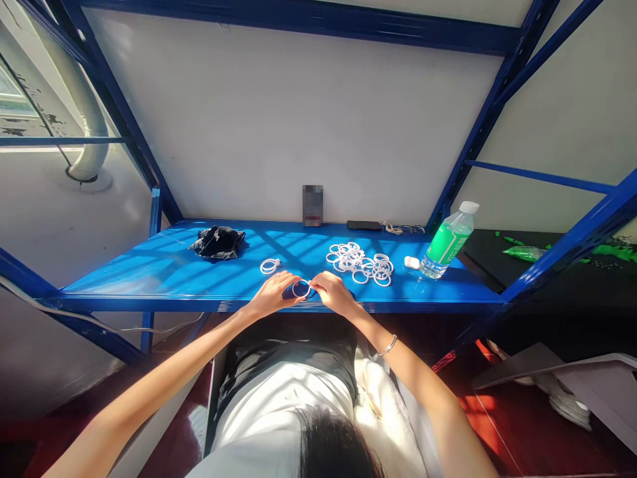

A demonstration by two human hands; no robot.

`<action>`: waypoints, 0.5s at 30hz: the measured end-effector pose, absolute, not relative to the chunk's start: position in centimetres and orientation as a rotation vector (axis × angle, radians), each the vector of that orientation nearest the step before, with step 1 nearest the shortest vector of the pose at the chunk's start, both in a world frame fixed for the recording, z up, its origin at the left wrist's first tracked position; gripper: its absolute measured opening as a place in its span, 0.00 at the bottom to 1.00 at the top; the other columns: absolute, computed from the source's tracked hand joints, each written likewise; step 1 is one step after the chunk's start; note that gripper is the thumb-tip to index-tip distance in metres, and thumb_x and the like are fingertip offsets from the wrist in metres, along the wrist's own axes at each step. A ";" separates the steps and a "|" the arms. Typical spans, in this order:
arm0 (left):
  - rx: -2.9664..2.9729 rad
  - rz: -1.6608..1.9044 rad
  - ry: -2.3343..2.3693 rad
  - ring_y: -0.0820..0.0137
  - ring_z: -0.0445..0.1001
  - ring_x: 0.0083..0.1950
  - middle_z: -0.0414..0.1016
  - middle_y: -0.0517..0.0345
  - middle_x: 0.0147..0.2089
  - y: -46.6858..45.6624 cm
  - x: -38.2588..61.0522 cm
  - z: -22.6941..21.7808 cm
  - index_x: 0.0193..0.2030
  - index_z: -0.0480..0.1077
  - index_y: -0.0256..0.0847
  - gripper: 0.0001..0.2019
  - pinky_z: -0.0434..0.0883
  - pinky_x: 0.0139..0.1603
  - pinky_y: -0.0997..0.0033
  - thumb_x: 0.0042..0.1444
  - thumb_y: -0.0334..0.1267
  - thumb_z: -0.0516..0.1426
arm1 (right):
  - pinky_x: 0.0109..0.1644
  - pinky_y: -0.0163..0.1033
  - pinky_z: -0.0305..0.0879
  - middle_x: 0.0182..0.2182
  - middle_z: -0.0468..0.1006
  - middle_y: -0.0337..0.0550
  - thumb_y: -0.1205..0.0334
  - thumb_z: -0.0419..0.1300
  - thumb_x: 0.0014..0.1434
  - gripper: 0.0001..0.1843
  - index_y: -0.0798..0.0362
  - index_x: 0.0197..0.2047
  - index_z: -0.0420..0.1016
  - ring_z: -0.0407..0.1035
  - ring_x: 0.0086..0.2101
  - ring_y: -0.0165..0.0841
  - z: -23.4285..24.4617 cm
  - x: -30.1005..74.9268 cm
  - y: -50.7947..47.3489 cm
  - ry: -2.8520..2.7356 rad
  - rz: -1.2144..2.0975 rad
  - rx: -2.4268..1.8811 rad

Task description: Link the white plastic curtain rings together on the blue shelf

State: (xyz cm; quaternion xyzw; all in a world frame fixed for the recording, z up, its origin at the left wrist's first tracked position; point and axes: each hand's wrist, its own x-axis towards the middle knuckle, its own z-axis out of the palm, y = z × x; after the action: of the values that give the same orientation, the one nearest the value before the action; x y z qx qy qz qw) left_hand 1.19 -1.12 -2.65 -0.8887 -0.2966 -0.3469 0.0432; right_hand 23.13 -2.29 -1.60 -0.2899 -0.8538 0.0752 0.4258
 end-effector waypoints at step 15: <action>-2.607 -1.116 -0.934 0.62 0.73 0.45 0.76 0.49 0.43 -1.2 1.3 -2.7 0.48 0.67 0.37 0.17 0.71 0.46 0.62 0.58 0.48 0.56 | 0.52 0.46 0.68 0.45 0.77 0.48 0.59 0.54 0.65 0.11 0.51 0.49 0.72 0.70 0.48 0.39 -1.2 22.9 -2.4 -2.191 0.053 -0.901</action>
State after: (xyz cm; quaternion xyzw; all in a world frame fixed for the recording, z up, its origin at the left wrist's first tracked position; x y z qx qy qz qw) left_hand 1.29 -1.21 -2.73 -0.8705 -0.3117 -0.3727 0.0779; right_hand 22.89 -2.37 -1.23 -0.3522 -0.8565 0.0208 0.3767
